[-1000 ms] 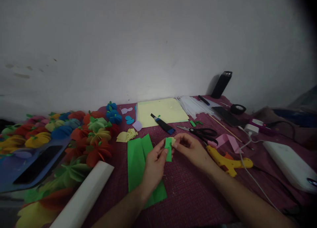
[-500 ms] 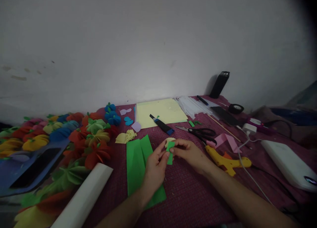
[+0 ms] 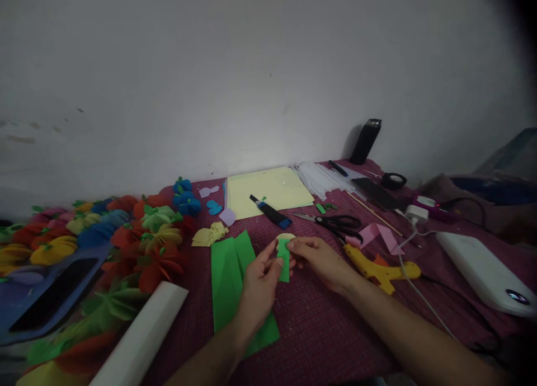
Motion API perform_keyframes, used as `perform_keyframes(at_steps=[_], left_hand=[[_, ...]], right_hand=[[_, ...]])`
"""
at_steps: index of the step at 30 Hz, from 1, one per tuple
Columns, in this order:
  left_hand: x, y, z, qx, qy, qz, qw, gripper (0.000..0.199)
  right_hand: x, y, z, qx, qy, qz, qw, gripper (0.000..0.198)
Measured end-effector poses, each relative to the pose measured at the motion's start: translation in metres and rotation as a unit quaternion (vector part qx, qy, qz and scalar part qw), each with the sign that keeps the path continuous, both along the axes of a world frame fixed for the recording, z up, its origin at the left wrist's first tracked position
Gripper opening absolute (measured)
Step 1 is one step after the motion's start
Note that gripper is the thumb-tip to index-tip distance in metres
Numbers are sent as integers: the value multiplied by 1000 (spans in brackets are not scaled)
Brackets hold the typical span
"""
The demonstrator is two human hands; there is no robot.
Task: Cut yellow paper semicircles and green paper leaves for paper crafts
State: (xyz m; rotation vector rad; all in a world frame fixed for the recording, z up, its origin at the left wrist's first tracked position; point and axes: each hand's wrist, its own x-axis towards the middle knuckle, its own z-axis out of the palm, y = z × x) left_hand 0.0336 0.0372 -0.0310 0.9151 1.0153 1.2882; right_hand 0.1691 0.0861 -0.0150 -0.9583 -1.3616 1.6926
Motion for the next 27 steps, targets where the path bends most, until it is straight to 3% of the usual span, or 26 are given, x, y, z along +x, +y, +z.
perform_keyframes(at_steps=[11, 17, 27], left_hand=[[-2, -1, 0, 25, 56, 4, 998, 52], [-4, -3, 0, 45, 139, 13, 989, 49], [-3, -7, -3, 94, 232, 17, 968, 45]], right_hand=[[3, -1, 6, 18, 5, 32, 999, 3], [3, -2, 7, 30, 12, 39, 999, 4], [6, 1, 4, 109, -39, 43, 992, 5]])
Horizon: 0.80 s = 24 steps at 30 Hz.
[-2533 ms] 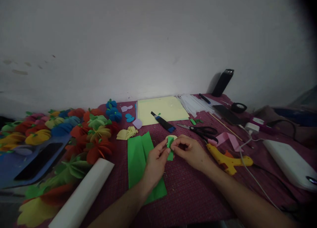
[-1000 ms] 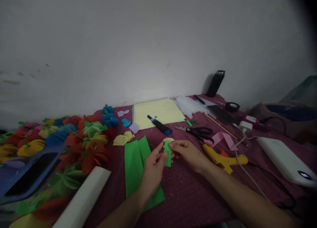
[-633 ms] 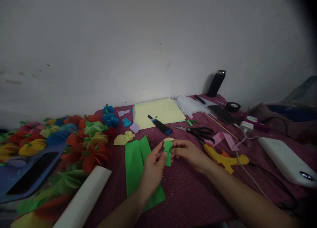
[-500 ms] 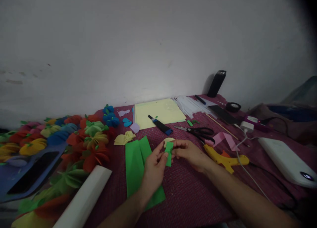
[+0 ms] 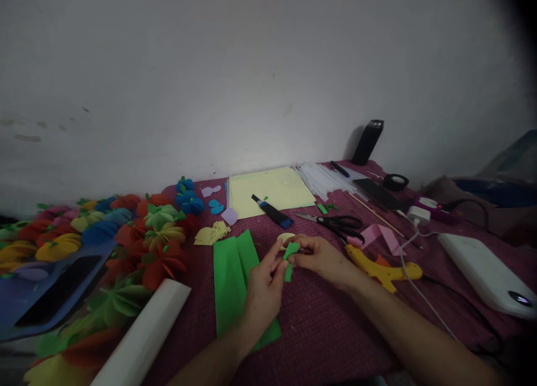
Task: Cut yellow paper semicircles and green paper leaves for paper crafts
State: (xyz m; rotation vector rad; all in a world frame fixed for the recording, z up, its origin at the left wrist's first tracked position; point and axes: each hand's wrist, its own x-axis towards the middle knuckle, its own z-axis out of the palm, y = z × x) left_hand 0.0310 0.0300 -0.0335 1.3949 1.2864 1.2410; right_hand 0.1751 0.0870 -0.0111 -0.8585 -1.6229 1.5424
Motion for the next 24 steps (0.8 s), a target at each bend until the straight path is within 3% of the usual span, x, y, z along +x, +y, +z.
perform_keyframes(at_steps=[13, 24], left_hand=[[4, 5, 7, -83, -192, -66, 976, 57], [4, 3, 10, -93, -206, -84, 971, 59]], right_hand=[[2, 4, -7, -106, 20, 27, 994, 7], [6, 8, -7, -109, 11, 6, 994, 13]])
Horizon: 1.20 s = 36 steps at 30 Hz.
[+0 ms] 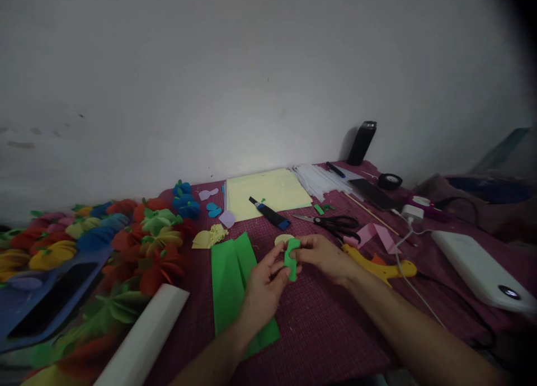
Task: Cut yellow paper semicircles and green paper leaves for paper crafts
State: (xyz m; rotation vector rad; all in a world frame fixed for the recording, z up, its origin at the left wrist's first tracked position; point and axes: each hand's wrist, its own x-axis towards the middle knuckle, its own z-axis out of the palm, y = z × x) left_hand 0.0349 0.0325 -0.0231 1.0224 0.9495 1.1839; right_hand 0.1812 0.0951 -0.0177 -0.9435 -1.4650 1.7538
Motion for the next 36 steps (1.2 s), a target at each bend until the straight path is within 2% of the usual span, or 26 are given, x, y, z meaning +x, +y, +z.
perform_keyframes(at_steps=[7, 19, 21, 24, 30, 36], left_hand=[[0, -1, -2, 6, 42, -5, 999, 58], [-4, 5, -10, 39, 101, 64, 992, 16], [-5, 6, -11, 44, 115, 54, 991, 13], [-6, 7, -11, 42, 131, 33, 990, 16], [-6, 6, -11, 39, 127, 40, 990, 19], [-6, 7, -6, -2, 87, 60, 994, 20]], right_hand=[[1, 0, 3, 3, 8, 20, 1000, 10], [-2, -4, 4, 6, 9, 29, 1000, 8], [-2, -4, 4, 9, 8, 25, 1000, 8], [-3, -4, 4, 11, 10, 27, 1000, 8], [-4, -5, 4, 9, 28, 49, 998, 6], [-5, -5, 6, -3, 24, 15, 1000, 16]])
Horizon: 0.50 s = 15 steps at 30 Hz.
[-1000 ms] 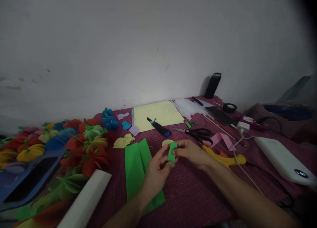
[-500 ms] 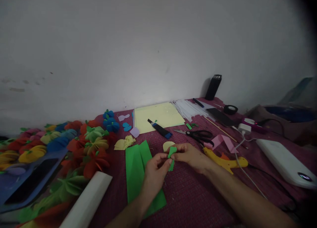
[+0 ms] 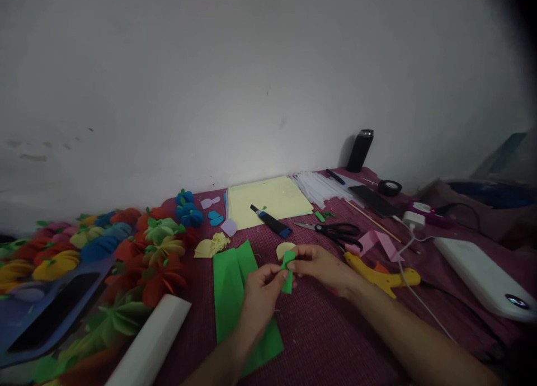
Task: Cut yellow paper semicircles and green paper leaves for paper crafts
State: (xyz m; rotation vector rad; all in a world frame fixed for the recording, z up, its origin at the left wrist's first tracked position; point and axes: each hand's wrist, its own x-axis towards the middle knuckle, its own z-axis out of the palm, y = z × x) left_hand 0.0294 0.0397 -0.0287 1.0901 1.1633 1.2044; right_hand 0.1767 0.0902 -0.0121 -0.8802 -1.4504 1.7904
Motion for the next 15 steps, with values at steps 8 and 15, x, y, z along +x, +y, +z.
perform_keyframes(at_steps=[8, 15], left_hand=[[-2, 2, 4, -57, -91, 56, 993, 21], [-3, 2, 1, -53, -123, 73, 988, 23]], right_hand=[[-3, 1, -2, 150, 3, -77, 986, 15], [-7, -5, -3, 284, -81, -88, 951, 10]])
